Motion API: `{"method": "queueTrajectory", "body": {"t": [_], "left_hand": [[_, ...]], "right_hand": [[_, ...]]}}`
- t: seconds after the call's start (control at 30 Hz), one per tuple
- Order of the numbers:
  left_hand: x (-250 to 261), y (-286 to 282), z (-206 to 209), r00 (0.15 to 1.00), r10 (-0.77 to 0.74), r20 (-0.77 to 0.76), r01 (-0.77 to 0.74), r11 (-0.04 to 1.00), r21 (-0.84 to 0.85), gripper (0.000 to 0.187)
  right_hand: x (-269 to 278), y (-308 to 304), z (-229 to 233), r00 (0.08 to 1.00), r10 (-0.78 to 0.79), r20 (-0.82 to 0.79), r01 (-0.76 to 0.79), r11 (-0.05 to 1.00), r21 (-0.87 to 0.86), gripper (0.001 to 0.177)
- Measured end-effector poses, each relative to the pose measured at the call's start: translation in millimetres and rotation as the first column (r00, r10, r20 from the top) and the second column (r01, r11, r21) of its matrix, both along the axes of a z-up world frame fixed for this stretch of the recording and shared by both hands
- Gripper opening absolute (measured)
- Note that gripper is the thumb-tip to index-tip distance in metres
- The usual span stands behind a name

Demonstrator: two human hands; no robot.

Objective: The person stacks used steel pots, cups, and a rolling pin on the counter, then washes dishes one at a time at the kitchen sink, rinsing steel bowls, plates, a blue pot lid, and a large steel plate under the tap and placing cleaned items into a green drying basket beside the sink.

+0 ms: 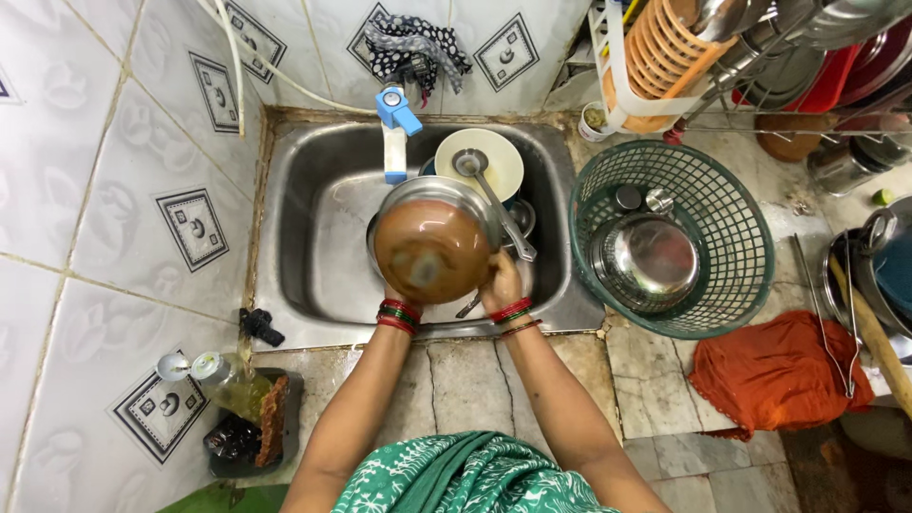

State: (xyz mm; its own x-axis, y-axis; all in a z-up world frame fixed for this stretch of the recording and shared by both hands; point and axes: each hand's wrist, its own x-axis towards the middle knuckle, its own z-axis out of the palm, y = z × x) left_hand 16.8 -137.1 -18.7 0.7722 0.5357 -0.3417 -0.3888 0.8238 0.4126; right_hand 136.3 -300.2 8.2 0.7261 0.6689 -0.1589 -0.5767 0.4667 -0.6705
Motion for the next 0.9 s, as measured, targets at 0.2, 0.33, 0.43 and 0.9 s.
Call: {"method": "queueTrajectory", "body": {"t": [0.2, 0.33, 0.43, 0.9], "left_hand": [[-29, 27, -48, 0.89, 0.123, -0.44, -0.176, 0.981, -0.082, 0.08], [-56, 52, -44, 0.803, 0.149, -0.578, -0.173, 0.985, 0.013, 0.091], [-71, 61, -28, 0.821, 0.184, -0.54, -0.204, 0.979, 0.024, 0.091], [-43, 86, -13, 0.811, 0.394, -0.432, -0.238, 0.897, 0.372, 0.055]], "right_hand": [[18, 47, -57, 0.998, 0.006, 0.066, 0.019, 0.925, -0.379, 0.009], [41, 135, -63, 0.992, -0.054, 0.11, 0.08, 0.965, -0.251, 0.004], [68, 180, -55, 0.972, -0.124, 0.199, 0.185, 0.928, -0.324, 0.004], [27, 126, 15, 0.669, 0.503, 0.547, 0.073, 0.688, -0.722, 0.025]]}}
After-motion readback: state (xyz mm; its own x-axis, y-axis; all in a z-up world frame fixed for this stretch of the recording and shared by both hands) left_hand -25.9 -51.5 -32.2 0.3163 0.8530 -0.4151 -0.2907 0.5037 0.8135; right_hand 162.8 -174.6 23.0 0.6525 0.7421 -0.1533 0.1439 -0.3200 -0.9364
